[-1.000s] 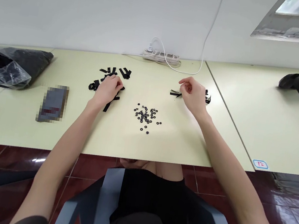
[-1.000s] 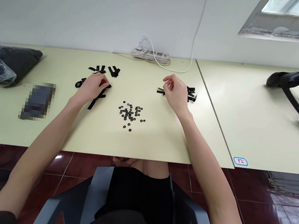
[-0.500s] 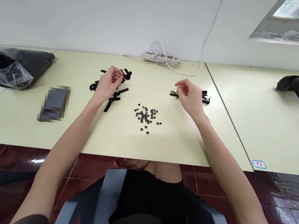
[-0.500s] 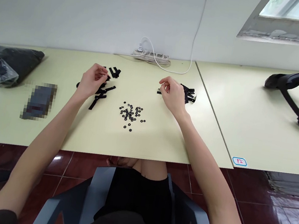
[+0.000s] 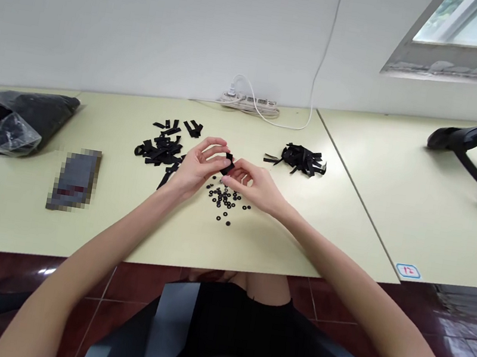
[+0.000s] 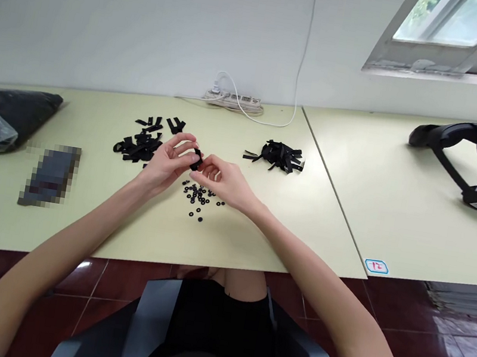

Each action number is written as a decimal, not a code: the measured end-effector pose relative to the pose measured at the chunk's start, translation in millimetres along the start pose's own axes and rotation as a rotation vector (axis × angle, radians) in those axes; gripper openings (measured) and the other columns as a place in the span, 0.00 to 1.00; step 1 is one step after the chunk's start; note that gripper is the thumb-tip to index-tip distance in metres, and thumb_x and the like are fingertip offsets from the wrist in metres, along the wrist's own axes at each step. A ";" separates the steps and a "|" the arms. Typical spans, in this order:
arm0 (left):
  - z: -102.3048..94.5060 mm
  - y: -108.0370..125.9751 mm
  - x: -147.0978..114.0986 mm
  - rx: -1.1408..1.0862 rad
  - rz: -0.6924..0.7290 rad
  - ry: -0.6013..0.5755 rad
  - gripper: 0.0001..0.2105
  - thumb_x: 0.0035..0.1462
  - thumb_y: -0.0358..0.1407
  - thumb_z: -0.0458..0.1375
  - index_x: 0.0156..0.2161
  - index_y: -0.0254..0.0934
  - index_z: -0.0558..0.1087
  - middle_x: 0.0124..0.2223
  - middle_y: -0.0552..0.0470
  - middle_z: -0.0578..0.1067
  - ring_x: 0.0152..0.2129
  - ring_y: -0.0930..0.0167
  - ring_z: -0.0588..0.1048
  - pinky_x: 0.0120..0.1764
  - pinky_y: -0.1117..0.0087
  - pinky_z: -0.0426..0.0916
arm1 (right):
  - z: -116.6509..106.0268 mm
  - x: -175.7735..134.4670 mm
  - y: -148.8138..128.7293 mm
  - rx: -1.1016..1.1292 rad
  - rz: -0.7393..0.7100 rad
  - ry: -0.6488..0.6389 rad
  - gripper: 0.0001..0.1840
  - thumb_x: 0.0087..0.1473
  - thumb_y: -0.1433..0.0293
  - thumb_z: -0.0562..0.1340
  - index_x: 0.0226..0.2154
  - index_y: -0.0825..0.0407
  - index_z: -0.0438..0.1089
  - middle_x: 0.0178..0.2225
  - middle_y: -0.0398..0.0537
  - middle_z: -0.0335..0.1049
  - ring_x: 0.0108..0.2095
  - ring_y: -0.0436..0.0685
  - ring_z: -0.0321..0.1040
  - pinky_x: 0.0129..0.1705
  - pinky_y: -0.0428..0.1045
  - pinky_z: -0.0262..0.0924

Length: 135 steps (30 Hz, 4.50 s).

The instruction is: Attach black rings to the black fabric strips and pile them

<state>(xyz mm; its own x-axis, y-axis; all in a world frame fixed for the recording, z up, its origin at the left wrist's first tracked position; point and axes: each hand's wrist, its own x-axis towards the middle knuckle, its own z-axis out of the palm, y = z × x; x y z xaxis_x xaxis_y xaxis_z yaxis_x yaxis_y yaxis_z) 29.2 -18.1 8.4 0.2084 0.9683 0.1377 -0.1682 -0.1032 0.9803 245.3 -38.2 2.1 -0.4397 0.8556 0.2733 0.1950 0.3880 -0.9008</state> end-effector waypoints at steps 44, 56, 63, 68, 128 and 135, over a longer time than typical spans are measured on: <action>5.4 4.7 -9.4 0.356 -0.016 -0.309 0.12 0.62 0.44 0.75 0.48 0.43 0.87 0.48 0.46 0.87 0.38 0.65 0.86 0.44 0.63 0.82 | -21.0 3.8 -7.7 -0.089 -0.060 0.228 0.10 0.68 0.59 0.62 0.35 0.45 0.68 0.35 0.45 0.76 0.37 0.58 0.73 0.45 0.56 0.68; 5.9 5.6 -8.7 0.313 -0.044 -0.269 0.13 0.69 0.49 0.70 0.39 0.42 0.85 0.41 0.44 0.86 0.36 0.65 0.84 0.42 0.61 0.82 | -20.4 4.5 4.9 -0.470 -0.219 0.444 0.06 0.65 0.73 0.61 0.42 0.44 0.69 0.49 0.54 0.76 0.56 0.69 0.68 0.64 0.66 0.62; 8.0 4.2 -11.8 0.403 0.033 -0.240 0.17 0.72 0.51 0.66 0.39 0.40 0.83 0.37 0.46 0.84 0.34 0.66 0.83 0.43 0.62 0.80 | -15.8 0.4 -2.1 -0.524 -0.154 0.150 0.08 0.72 0.64 0.62 0.38 0.45 0.66 0.28 0.40 0.68 0.30 0.57 0.64 0.53 0.59 0.59; 9.3 1.8 -14.9 0.480 0.106 -0.271 0.16 0.76 0.50 0.63 0.41 0.42 0.82 0.37 0.47 0.84 0.35 0.66 0.83 0.42 0.62 0.78 | -13.3 0.7 0.9 -0.532 -0.047 0.099 0.11 0.75 0.62 0.58 0.37 0.45 0.63 0.26 0.42 0.69 0.29 0.57 0.61 0.40 0.55 0.52; -12.1 27.6 0.3 0.422 -0.352 -0.308 0.15 0.71 0.47 0.62 0.34 0.40 0.75 0.26 0.56 0.59 0.21 0.73 0.55 0.27 0.67 0.51 | -25.2 0.1 12.4 -0.690 -0.367 0.014 0.16 0.80 0.66 0.58 0.52 0.46 0.83 0.46 0.52 0.88 0.46 0.63 0.80 0.48 0.56 0.69; -15.3 23.8 1.9 0.500 -0.298 -0.251 0.15 0.71 0.46 0.61 0.34 0.41 0.73 0.27 0.55 0.61 0.22 0.72 0.58 0.29 0.66 0.51 | -25.4 -1.4 9.0 -0.598 -0.307 0.015 0.13 0.77 0.66 0.60 0.50 0.46 0.82 0.44 0.50 0.86 0.43 0.60 0.79 0.46 0.55 0.67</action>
<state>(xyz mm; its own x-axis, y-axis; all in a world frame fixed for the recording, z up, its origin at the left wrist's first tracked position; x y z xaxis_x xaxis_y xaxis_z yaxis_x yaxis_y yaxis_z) 10.9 -15.2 29.7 0.4064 0.8954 -0.1822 0.3901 0.0103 0.9207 269.9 -27.2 2.2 -0.5417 0.6787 0.4959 0.5167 0.7342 -0.4404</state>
